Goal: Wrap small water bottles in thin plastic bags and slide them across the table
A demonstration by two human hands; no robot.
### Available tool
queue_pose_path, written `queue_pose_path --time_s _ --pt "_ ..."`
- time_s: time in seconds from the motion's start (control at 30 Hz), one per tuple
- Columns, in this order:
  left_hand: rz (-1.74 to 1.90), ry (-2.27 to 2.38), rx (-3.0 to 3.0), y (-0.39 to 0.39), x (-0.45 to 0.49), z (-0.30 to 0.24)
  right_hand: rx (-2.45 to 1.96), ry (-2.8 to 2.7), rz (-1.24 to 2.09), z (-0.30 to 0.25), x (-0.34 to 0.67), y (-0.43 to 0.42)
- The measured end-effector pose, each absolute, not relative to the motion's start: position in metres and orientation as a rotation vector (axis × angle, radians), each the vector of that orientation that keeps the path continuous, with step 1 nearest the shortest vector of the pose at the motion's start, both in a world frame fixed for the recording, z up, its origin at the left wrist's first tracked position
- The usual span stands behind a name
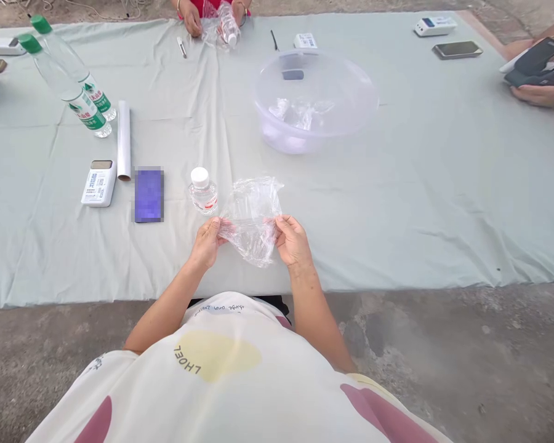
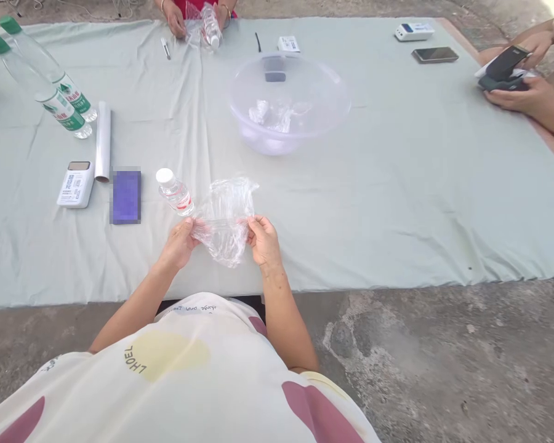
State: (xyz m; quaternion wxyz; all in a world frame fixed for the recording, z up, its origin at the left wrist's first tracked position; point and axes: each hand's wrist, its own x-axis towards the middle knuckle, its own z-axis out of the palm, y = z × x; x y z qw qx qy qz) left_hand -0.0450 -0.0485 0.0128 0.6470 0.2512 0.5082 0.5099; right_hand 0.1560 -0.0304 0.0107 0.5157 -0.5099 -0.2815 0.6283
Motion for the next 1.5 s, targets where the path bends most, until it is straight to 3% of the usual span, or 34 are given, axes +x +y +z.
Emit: queue_pose_path --time_s 0.37,0.47,0.87,0.97,1.23,1.5 --pt "1.165 1.021 0.522 -0.051 -0.043 0.018 -1.097 -0.47 2.1 0.01 0.158 -0.038" --pt "1.211 1.125 0.542 -0.055 -0.051 0.017 -1.201 -0.632 1.931 0.012 0.163 -0.038" --pt "1.167 1.586 0.543 -0.077 -0.091 0.014 -1.797 -1.066 0.702 0.023 0.207 -0.034" --pt "1.097 1.63 0.647 -0.08 -0.094 0.013 -1.763 -1.217 0.474 0.034 0.199 -0.04" --pt "1.156 1.666 0.884 -0.083 -0.083 0.01 -1.253 -2.224 0.74 0.034 0.13 -0.045" --pt "1.14 1.814 0.974 -0.081 -0.089 0.006 -1.5 -2.659 0.728 0.02 0.104 -0.039"
